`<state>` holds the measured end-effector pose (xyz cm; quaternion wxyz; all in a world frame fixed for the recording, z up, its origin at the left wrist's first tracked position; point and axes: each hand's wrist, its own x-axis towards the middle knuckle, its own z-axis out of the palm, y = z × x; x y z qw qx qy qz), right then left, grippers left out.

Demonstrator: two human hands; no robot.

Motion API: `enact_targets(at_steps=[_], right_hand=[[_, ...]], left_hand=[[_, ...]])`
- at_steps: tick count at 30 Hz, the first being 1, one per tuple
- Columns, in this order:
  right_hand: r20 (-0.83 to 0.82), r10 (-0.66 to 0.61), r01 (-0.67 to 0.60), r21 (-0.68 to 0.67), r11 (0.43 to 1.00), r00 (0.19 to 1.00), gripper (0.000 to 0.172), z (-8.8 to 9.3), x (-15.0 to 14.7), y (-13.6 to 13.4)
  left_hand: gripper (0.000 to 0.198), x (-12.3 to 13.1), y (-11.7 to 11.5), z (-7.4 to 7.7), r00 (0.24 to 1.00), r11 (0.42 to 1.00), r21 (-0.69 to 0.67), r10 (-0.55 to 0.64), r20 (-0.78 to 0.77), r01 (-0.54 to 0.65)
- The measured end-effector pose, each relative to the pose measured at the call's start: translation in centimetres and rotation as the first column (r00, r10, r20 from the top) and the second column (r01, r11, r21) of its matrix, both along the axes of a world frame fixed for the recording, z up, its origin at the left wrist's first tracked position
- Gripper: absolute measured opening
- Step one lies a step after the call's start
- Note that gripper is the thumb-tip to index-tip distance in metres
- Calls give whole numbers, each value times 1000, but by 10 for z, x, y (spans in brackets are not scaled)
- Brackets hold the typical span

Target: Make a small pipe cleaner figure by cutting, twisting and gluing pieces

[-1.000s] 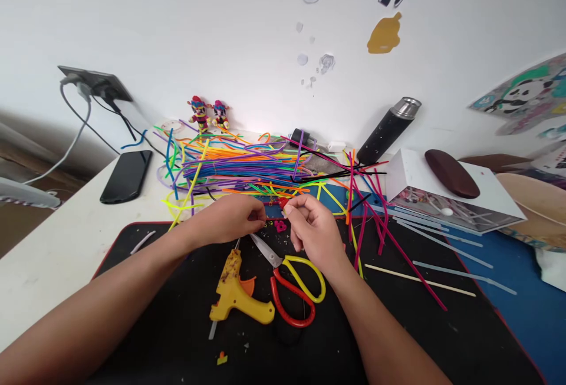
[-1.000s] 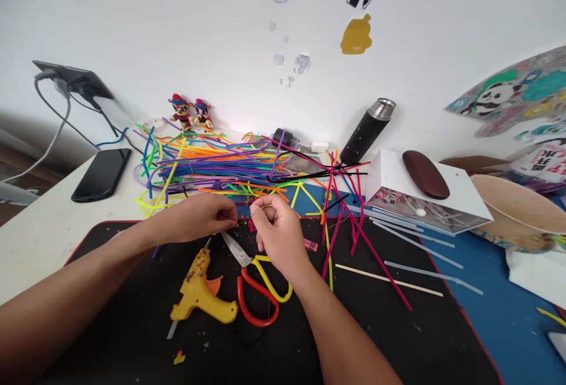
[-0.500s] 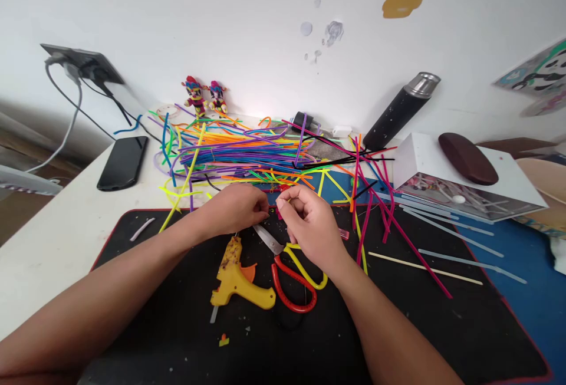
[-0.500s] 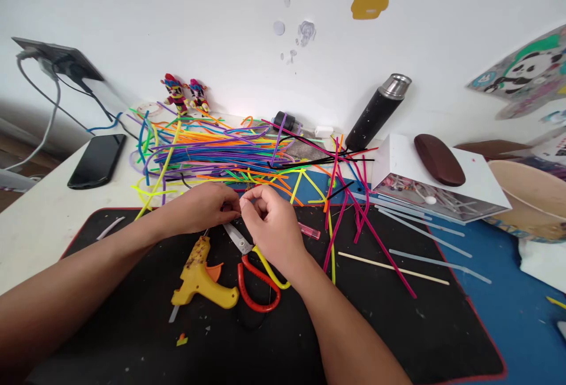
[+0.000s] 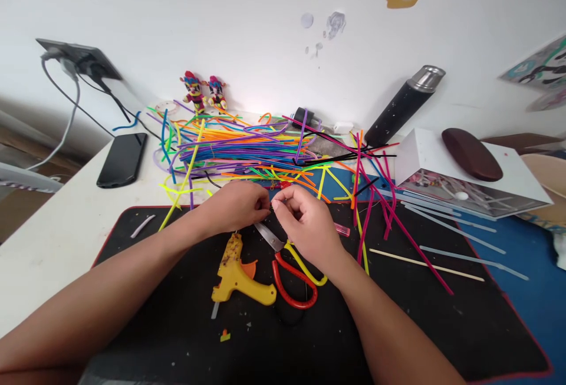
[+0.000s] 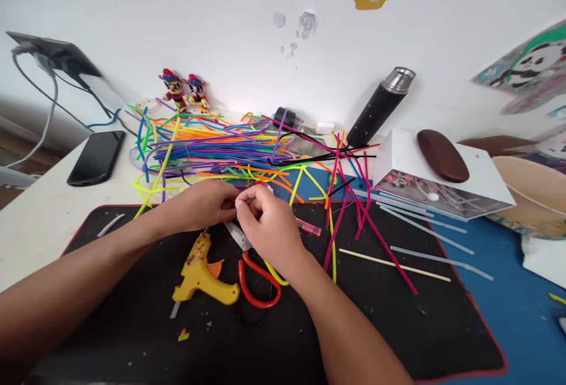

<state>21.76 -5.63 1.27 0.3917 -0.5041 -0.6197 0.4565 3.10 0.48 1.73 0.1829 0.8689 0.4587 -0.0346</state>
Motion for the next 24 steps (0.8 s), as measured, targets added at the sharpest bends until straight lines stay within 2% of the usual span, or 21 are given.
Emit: enact_targets(at_steps=[9, 21, 24], right_hand=[[81, 5, -8, 40, 999, 997, 11, -5, 1, -1], [65, 12, -14, 26, 1000, 998, 11, -2, 2, -1], [52, 2, -4, 35, 999, 999, 11, -3, 3, 0]], left_hand=[[16, 0, 1, -1, 1000, 1000, -3, -16, 16, 16], [24, -4, 4, 8, 1000, 999, -35, 1, -4, -1], [25, -6, 5, 8, 999, 999, -13, 31, 32, -30]])
